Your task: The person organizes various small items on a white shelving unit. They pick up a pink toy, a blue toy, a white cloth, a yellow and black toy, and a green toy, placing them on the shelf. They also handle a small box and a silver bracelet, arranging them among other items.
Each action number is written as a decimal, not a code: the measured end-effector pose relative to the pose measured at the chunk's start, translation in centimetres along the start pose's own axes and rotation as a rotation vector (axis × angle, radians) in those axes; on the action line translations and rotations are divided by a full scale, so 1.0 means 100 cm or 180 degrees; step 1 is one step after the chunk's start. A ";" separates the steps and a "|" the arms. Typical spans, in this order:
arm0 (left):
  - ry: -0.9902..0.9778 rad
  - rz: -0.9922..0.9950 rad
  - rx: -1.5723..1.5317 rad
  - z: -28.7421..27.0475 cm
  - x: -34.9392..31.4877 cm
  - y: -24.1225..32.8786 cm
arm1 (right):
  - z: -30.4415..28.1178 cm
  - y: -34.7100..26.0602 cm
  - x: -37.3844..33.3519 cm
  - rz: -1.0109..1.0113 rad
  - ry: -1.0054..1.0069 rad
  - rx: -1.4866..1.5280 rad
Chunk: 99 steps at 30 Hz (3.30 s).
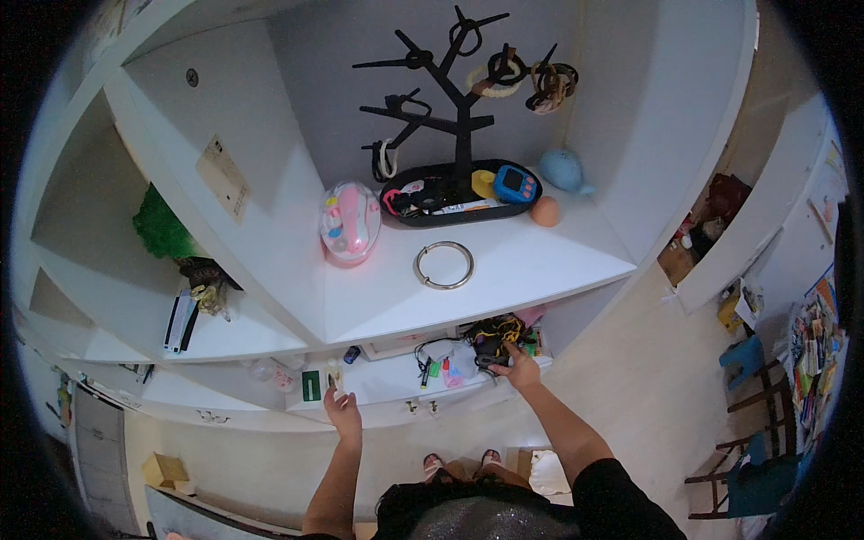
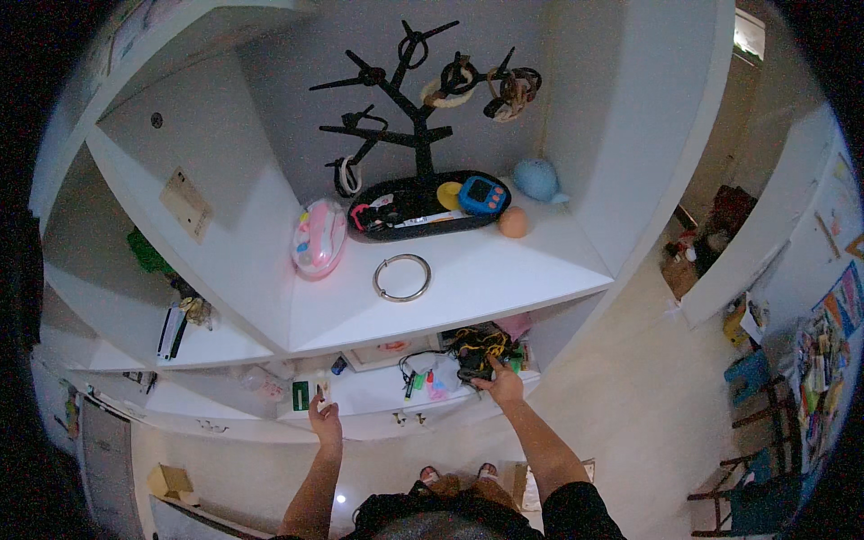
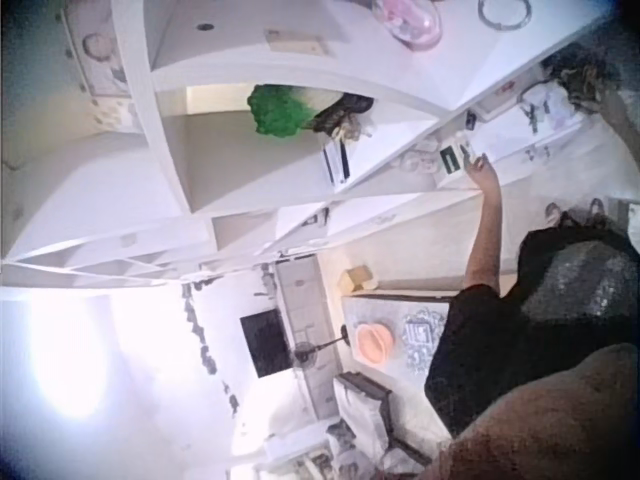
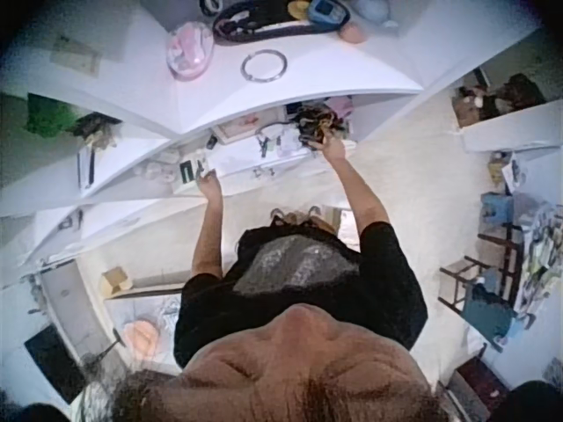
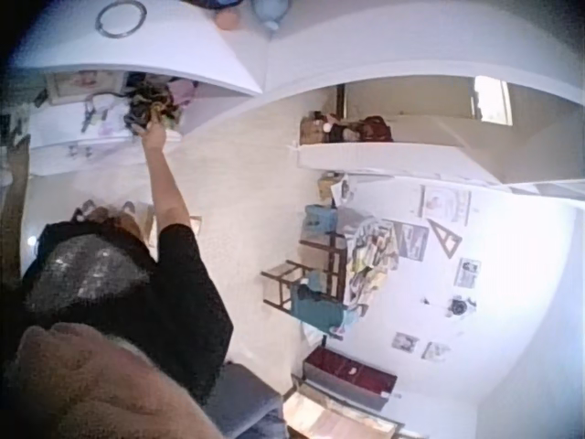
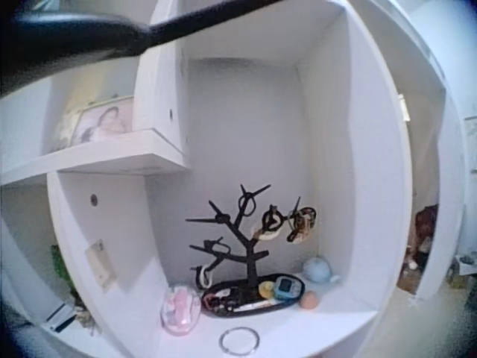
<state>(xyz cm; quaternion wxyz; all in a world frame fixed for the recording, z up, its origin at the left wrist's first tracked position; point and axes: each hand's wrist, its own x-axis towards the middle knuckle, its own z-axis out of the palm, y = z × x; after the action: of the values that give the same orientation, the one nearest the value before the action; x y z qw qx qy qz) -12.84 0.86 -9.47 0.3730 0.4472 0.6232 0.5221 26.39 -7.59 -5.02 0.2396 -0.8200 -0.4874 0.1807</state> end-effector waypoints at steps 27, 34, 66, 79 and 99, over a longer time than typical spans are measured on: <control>-0.2937 -0.0226 -0.1382 0.117 -0.134 0.207 | -0.122 -0.090 -0.098 -0.1695 0.0791 0.2273; -0.3048 -0.0221 -0.1838 0.090 -0.144 0.238 | -0.124 -0.090 -0.094 -0.1540 0.1065 0.3045; -0.2259 0.0531 -0.2095 0.027 -0.090 0.352 | -0.249 -0.294 0.052 -0.2076 0.1016 0.0049; -0.1973 0.0618 -0.1709 0.013 -0.087 0.335 | -0.236 -0.295 0.065 -0.2509 0.1594 -0.0571; -0.1875 -0.0012 -0.0993 0.042 -0.090 0.223 | -0.199 -0.075 -0.094 -0.0736 0.0736 0.1596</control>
<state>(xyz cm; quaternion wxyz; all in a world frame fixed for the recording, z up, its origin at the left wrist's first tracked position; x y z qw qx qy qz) -2.28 -5.14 11.74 0.6021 0.5152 0.4019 0.4588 27.27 -17.17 16.19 0.5075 -0.6895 -0.4872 0.1723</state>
